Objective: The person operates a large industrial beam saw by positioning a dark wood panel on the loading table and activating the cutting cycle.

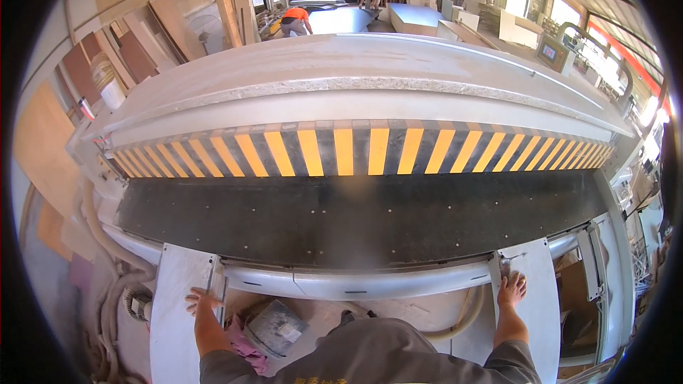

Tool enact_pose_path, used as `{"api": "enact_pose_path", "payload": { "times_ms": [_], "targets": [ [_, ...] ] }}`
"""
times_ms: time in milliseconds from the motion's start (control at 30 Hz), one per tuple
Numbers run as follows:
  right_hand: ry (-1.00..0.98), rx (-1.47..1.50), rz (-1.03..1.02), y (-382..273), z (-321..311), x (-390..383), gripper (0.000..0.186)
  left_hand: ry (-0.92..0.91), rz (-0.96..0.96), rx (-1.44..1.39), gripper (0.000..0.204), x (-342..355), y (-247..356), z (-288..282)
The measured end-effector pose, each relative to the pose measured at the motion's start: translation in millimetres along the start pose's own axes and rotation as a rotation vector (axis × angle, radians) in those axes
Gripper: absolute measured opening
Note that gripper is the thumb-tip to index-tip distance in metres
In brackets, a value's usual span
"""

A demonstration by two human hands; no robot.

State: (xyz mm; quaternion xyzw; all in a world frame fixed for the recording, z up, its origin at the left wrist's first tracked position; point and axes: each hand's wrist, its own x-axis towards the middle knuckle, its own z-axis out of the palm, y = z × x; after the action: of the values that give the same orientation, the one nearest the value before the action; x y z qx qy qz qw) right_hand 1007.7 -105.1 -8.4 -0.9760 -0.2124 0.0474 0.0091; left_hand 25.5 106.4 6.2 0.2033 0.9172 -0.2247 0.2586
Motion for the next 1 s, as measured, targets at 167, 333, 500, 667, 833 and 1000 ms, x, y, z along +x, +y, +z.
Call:
{"api": "enact_pose_path", "payload": {
  "times_ms": [167,333,500,667,833,1000],
  "targets": [
    [0.110,0.012,-0.063,20.4,1.1,-4.6,0.066,-0.040,-0.012,0.039,0.159,4.3,15.7,-3.0],
    [0.182,0.043,0.079,15.5,7.3,-0.3,0.067,-0.008,-0.045,0.046,0.160,13.5,7.3,1.8],
    [0.195,0.076,0.362,37.1,20.1,16.5,0.066,0.003,-0.045,-0.004,0.160,-7.6,26.7,-1.4],
    [0.120,0.012,0.308,11.2,2.7,2.7,0.066,0.014,-0.051,0.015,0.160,8.1,9.1,2.7],
    [0.126,0.019,0.309,14.9,2.2,6.6,0.065,-0.007,-0.035,0.015,0.160,3.4,14.9,0.1],
    [0.136,0.040,0.305,19.6,9.4,10.3,0.065,0.018,-0.023,0.029,0.158,0.1,14.8,1.2]
  ]
}}
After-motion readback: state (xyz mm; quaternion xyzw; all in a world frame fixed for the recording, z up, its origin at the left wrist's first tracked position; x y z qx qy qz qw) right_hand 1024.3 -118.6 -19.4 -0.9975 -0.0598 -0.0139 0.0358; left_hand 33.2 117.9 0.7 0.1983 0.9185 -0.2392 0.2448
